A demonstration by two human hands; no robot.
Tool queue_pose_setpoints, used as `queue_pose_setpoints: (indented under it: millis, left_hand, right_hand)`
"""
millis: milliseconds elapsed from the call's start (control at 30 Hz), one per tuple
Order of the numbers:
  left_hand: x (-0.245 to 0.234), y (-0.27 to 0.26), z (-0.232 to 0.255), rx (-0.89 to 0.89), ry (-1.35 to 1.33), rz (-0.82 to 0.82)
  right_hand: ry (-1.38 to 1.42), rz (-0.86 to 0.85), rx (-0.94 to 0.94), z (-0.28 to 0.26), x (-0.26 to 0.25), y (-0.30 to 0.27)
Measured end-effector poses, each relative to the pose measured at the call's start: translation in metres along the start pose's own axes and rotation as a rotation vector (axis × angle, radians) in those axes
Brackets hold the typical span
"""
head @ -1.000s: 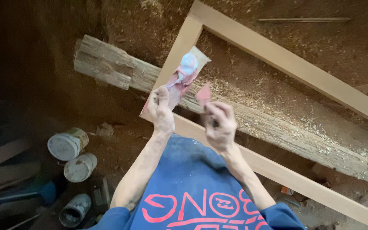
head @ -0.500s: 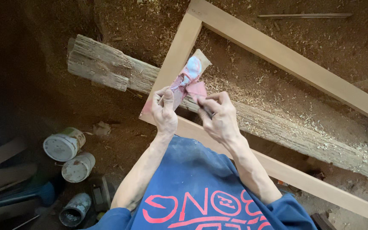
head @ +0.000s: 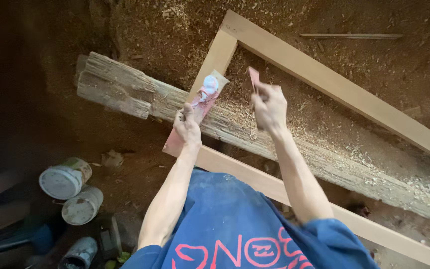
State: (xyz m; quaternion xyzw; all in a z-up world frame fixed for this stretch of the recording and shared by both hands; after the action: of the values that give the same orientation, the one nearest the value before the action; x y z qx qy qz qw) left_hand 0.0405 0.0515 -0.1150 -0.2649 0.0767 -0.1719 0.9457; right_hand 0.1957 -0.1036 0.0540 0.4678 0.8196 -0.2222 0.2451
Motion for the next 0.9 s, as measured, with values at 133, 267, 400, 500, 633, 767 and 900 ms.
queue_pose_setpoints:
  millis: [133, 267, 400, 500, 633, 767, 900]
  left_hand:
    - [0.015, 0.024, -0.034, -0.076, 0.048, -0.013]
    - [0.018, 0.034, -0.039, -0.084, 0.165, 0.001]
    - [0.021, 0.035, -0.036, -0.16, 0.195, 0.007]
    - [0.023, 0.036, -0.038, -0.191, 0.097, -0.026]
    - [0.021, 0.036, -0.036, -0.236, 0.111, 0.005]
    - [0.027, 0.033, -0.022, -0.309, -0.011, -0.015]
    - [0.026, 0.028, -0.007, -0.354, 0.062, 0.0]
  right_hand:
    - [-0.173, 0.033, -0.242, 0.037, 0.034, 0.081]
    - [-0.314, 0.045, -0.526, 0.069, 0.065, 0.146]
    - [-0.381, -0.039, -0.548, 0.077, 0.086, 0.178]
    - [-0.491, -0.138, -0.451, 0.067, 0.09, 0.177]
    - [-0.501, -0.307, -0.327, 0.047, 0.065, 0.176]
    - [-0.475, -0.245, -0.309, 0.04, 0.058, 0.195]
    - [-0.462, -0.285, -0.327, 0.038, 0.077, 0.198]
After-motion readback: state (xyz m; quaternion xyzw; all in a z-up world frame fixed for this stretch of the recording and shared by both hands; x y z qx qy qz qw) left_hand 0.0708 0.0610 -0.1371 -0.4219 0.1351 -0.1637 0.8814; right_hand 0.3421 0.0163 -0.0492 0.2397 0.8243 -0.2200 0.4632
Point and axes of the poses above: each hand's wrist, its own y-axis towards the middle knuckle, its own x-axis out of the palm, z = x × y, the point moved 1 cm from there along y, towards the middle knuckle, and after that the axes turned 12 degrees about -x, right-handed, at the moved point
